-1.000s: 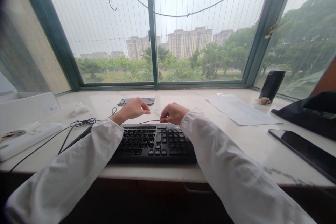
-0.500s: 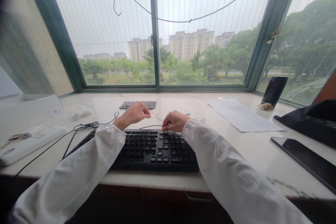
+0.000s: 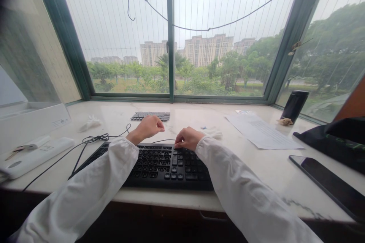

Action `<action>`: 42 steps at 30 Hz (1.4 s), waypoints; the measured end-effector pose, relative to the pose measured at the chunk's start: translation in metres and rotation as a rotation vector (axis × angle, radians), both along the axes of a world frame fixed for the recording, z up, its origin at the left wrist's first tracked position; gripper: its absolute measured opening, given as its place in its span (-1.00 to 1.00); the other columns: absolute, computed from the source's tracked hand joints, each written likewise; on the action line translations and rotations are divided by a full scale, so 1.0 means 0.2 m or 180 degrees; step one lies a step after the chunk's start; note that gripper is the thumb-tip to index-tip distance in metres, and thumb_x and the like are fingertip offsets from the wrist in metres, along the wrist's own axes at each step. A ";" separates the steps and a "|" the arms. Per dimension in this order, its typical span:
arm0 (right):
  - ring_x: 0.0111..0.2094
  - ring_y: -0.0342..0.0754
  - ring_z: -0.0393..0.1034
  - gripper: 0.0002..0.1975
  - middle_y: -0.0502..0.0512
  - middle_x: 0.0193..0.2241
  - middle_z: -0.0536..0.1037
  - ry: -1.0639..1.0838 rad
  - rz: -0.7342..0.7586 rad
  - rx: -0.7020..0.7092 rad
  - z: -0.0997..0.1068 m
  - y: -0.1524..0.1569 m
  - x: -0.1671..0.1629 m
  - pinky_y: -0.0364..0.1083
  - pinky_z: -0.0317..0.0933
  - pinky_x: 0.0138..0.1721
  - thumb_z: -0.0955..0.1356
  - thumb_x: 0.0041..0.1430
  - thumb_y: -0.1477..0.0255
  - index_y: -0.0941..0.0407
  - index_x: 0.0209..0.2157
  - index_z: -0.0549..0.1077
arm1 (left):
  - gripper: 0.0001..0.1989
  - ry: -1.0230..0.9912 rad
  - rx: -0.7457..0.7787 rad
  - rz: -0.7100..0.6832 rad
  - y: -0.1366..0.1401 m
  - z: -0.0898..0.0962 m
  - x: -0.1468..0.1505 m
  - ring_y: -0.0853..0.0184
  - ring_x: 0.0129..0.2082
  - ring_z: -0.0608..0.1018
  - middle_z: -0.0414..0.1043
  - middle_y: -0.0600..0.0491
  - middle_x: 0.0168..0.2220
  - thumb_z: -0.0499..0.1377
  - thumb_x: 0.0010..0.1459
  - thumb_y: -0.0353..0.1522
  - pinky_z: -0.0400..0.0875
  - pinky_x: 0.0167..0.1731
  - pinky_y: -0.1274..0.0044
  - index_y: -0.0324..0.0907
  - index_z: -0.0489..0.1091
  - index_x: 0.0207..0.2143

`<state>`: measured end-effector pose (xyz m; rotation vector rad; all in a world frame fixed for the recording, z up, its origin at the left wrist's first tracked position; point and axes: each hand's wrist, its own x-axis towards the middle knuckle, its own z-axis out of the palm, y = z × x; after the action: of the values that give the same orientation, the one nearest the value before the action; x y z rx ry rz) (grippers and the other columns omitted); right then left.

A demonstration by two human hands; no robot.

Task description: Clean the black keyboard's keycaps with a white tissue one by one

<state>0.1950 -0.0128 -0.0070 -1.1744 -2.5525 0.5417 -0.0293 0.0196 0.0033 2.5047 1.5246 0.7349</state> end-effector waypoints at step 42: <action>-0.48 -0.17 0.27 -0.51 0.05 -0.52 0.49 0.0392 0.1106 -0.0359 0.04 -0.08 0.03 -0.16 0.13 -0.42 0.44 -0.06 0.02 0.20 -0.34 0.64 | -0.85 -0.0708 0.0494 0.0785 -1.06 -0.32 -0.16 0.36 -0.32 0.57 0.54 0.12 -0.23 0.17 0.21 -0.28 0.36 -0.33 0.57 0.01 0.55 -0.24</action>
<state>0.2003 -0.0279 0.0009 -0.7027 -2.6584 0.8182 -0.0605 -0.1932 -0.0617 2.2618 1.7712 1.1668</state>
